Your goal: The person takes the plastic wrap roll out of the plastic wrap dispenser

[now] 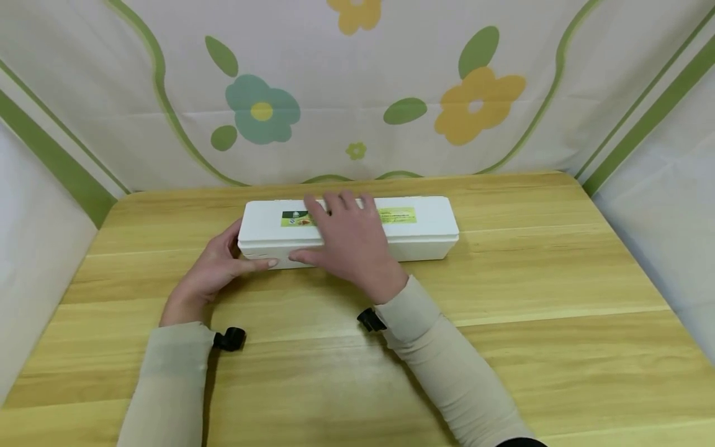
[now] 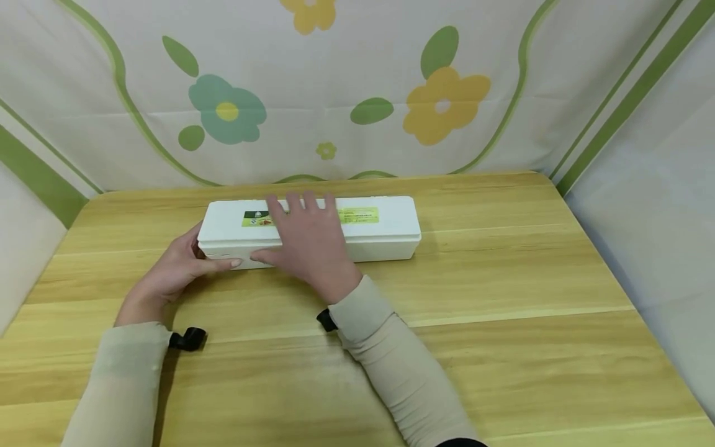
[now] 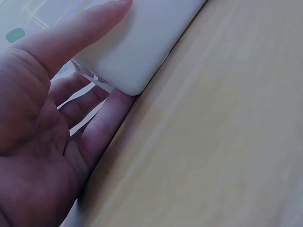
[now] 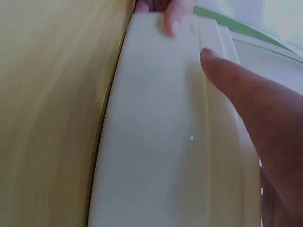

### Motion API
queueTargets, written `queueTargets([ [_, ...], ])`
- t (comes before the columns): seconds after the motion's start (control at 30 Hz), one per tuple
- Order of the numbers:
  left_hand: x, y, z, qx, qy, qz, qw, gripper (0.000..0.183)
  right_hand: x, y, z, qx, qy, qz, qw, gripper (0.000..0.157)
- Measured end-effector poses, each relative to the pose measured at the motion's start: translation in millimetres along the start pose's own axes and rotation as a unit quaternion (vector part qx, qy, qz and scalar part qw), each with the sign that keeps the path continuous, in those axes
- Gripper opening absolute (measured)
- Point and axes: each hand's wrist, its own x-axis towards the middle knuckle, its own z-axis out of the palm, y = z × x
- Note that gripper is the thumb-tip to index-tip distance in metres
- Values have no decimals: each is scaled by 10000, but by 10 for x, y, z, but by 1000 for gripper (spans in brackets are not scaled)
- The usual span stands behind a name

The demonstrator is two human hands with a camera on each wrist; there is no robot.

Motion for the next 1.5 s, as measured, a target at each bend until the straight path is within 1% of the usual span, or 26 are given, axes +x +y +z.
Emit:
queueTargets([
  [0.03,4,-4,4,-25,7,10,10000,92,-21,41,-3,7,-82,48,10000,98],
  [0.23,22,-13,3,-62,24,62,10000,93,-193,397,26,257,-76,256,9993,96],
  [0.33,23,-7,-1,-45,7,46,10000,93,-299,599,37,275,-127,387,9988,98],
  [0.43,20,-1,-11,-9,-15,8,10000,96,-414,791,61,252,172,435,9986,99],
  [0.57,17,8,-18,17,-23,-28,10000,98,-546,1004,97,199,748,374,9963,100],
  [0.63,16,7,-18,20,-35,-28,10000,98,-597,1088,107,218,901,383,9950,99],
  [0.7,17,1,-16,7,-50,-28,10000,98,-636,1157,111,268,954,387,9943,99],
  [0.8,18,-6,-16,3,-66,-40,10000,99,-680,1238,111,438,829,417,9947,99],
  [0.9,13,-2,-18,8,-54,-71,10000,100,-703,1285,107,730,541,388,9951,101],
  [1.0,8,3,-23,37,-35,-75,10000,100,-702,1301,107,927,283,295,9949,102],
  [1.1,-5,3,-16,73,-39,-97,9999,99,-702,1308,118,977,184,158,9949,99],
  [1.2,-15,14,-13,103,-38,-137,9998,99,-707,1315,129,917,299,-14,9953,96],
  [1.37,-5,35,-9,135,-69,-96,9998,97,-724,1334,135,781,745,-323,9936,92],
  [1.43,2,35,-5,147,-81,-48,9998,96,-730,1342,147,717,881,-398,9927,90],
  [1.5,2,24,6,130,-60,-27,9999,94,-738,1345,170,665,932,-426,9925,88],
])
